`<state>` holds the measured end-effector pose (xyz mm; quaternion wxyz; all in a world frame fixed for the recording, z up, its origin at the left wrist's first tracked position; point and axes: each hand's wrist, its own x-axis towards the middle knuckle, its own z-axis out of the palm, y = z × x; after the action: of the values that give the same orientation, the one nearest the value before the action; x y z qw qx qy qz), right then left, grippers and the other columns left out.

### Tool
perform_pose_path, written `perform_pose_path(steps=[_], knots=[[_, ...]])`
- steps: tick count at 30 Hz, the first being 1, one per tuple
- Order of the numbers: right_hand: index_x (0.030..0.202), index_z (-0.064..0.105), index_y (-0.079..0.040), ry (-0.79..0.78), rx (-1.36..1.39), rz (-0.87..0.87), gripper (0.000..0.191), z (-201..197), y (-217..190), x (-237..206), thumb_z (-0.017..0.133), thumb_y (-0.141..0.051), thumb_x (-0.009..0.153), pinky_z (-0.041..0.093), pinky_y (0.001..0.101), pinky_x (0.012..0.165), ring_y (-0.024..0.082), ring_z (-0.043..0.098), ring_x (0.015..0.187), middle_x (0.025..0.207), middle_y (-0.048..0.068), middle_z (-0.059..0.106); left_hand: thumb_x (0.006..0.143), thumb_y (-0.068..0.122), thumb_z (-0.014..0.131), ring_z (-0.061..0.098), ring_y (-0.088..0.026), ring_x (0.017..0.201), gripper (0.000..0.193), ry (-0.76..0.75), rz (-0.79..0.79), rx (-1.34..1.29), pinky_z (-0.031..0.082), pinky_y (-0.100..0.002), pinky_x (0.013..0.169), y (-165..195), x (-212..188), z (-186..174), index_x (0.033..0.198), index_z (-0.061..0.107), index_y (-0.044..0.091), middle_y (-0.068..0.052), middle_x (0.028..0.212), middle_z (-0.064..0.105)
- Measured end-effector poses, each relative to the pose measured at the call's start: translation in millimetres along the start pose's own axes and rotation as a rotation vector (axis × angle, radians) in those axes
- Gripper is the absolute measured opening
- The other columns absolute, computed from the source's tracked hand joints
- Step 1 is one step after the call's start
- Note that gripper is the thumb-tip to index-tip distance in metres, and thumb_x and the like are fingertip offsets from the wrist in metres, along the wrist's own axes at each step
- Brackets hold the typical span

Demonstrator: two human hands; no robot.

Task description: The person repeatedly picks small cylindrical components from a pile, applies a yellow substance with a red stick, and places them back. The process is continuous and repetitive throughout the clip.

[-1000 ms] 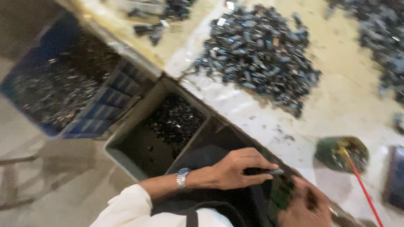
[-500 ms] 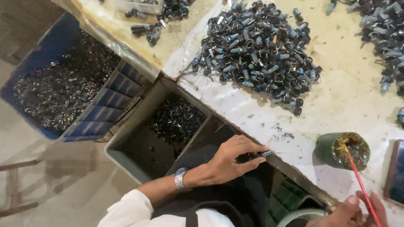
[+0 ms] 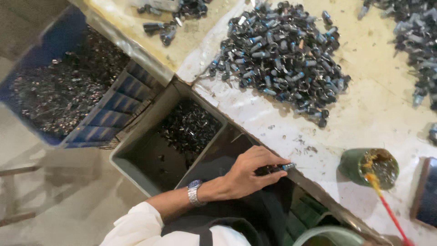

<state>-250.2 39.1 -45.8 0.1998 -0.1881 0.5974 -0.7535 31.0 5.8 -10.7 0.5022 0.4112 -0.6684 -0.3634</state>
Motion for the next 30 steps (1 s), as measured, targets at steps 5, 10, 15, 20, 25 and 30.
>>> perform_pose_path(steps=[5, 10, 15, 20, 25, 30], knots=[[0.112, 0.06, -0.003, -0.109, 0.272, 0.226, 0.01, -13.4, -14.5, -58.5, 0.056, -0.01, 0.107, 0.031, 0.0219, 0.044, 0.008, 0.039, 0.05, 0.079, 0.005, 0.055, 0.083, 0.008, 0.085, 0.067, -0.02, 0.089, 0.032, 0.018, 0.021, 0.079, 0.046, -0.036, 0.096, -0.3, 1.5, 18.4, 0.113, 0.075, 0.007, -0.004, 0.094, 0.072], [0.112, 0.06, 0.0, -0.1, 0.312, 0.187, 0.01, -19.4, -9.6, -78.6, 0.054, -0.002, 0.104, 0.032, 0.0217, 0.047, 0.008, 0.041, 0.052, 0.099, 0.015, 0.069, 0.079, 0.007, 0.086, 0.065, -0.019, 0.089, 0.034, 0.022, 0.02, 0.118, 0.043, -0.038, 0.099, -0.2, 6.6, 19.8, 0.111, 0.075, 0.006, -0.004, 0.09, 0.069], [0.106, 0.059, 0.003, -0.118, 0.063, 0.107, 0.009, -4.2, -15.0, -72.5, 0.054, -0.002, 0.101, 0.033, 0.0222, 0.044, 0.008, 0.043, 0.049, 0.094, 0.014, 0.07, 0.079, 0.007, 0.087, 0.066, -0.018, 0.088, 0.034, 0.008, 0.024, 0.103, 0.043, -0.038, 0.099, -3.6, 4.4, 21.8, 0.11, 0.075, 0.006, -0.003, 0.091, 0.07], [0.112, 0.061, -0.001, 0.171, 0.277, -0.044, 0.009, -6.6, -45.1, -34.1, 0.053, -0.005, 0.114, 0.032, 0.0217, 0.047, 0.01, 0.047, 0.059, 0.091, 0.007, 0.065, 0.084, 0.006, 0.084, 0.066, -0.022, 0.099, 0.032, 0.071, 0.054, 0.172, 0.046, -0.037, 0.1, -18.6, -12.8, -2.4, 0.114, 0.074, 0.006, -0.004, 0.101, 0.072], [0.115, 0.062, 0.006, 0.126, -0.651, -0.347, 0.017, 1.7, -56.9, -24.7, 0.047, -0.002, 0.113, 0.037, 0.0251, 0.055, 0.008, 0.051, 0.067, 0.098, 0.01, 0.063, 0.08, 0.002, 0.072, 0.056, -0.033, 0.123, 0.037, 0.238, -0.047, 0.521, 0.043, -0.046, 0.107, -12.3, -13.7, -69.2, 0.117, 0.071, 0.003, -0.013, 0.126, 0.066], [0.113, 0.06, 0.007, -0.141, -0.264, -0.261, 0.004, 9.2, -36.8, -4.2, 0.058, 0.005, 0.111, 0.032, 0.0232, 0.045, 0.011, 0.047, 0.057, 0.104, 0.019, 0.069, 0.086, 0.008, 0.065, 0.056, -0.033, 0.124, 0.032, 0.439, 0.508, 0.734, 0.044, -0.048, 0.107, 49.3, 5.8, -125.7, 0.119, 0.069, 0.01, -0.013, 0.124, 0.064]])
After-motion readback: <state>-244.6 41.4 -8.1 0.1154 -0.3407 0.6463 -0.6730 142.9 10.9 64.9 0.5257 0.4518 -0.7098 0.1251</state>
